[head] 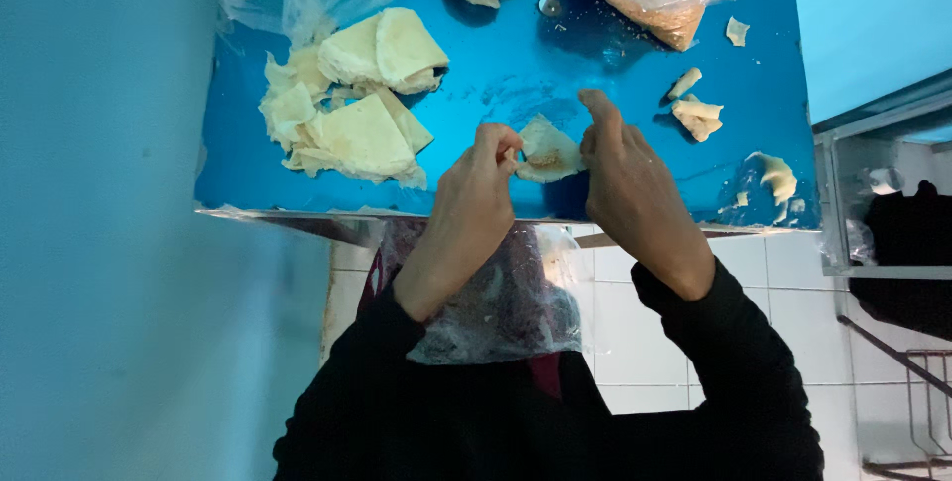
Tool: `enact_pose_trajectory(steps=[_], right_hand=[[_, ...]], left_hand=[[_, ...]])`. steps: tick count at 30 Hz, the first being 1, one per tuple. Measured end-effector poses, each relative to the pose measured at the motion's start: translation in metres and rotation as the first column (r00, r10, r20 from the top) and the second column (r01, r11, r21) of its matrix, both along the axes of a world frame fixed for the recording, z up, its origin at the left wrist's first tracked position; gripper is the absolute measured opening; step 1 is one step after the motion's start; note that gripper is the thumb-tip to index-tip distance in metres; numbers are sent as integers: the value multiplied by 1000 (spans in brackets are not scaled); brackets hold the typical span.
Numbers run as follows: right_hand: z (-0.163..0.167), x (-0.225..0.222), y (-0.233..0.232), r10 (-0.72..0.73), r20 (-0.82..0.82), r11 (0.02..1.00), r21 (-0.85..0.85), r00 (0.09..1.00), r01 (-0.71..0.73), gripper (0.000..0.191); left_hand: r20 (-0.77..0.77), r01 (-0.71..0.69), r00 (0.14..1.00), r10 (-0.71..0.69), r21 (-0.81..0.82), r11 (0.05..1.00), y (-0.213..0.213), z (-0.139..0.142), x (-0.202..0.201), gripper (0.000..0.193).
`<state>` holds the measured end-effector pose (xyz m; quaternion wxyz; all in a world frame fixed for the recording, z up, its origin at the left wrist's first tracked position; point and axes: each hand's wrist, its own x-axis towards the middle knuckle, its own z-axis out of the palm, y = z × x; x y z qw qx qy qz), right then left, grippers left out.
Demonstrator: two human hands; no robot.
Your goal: The person picks up thin dough sheets from a blue work table, adds a small amount of brown filling from a plastic-lined container, and folds and rolls each sheet by hand into a small cylindrical roll, placing finished rolls in a pile on the table.
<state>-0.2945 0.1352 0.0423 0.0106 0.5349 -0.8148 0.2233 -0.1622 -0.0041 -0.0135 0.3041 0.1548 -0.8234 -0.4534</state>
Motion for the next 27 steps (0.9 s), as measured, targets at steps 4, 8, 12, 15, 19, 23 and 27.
enact_pose_trajectory(steps=[4,8,12,15,19,23,27], right_hand=[[6,2,1,40,145,998,-56,989,-33,61],[9,0,0,116,210,989,-116,971,-94,62],[6,-2,-2,105,229,991,-109,968,-82,59],[3,-1,-4,120,272,987,-139,955,-84,58],[0,-1,-6,118,246,988,-130,962,-88,57],[-3,2,-5,198,152,971,-163,968,-173,62],[-10,5,-5,151,-65,976,-149,986,-160,62]], left_hand=[[35,-1,999,-1,51,999,3,-3,-4,20],[1,14,1000,-14,-17,1000,3,-7,-7,18],[-45,-17,999,12,-113,993,4,-7,-8,14],[-46,-9,999,2,-146,989,4,-6,-11,14],[-34,-14,999,8,-198,980,2,-6,-16,17],[-41,-14,999,7,-172,985,1,-5,-20,30],[-38,3,999,-5,-65,998,0,0,-17,41]])
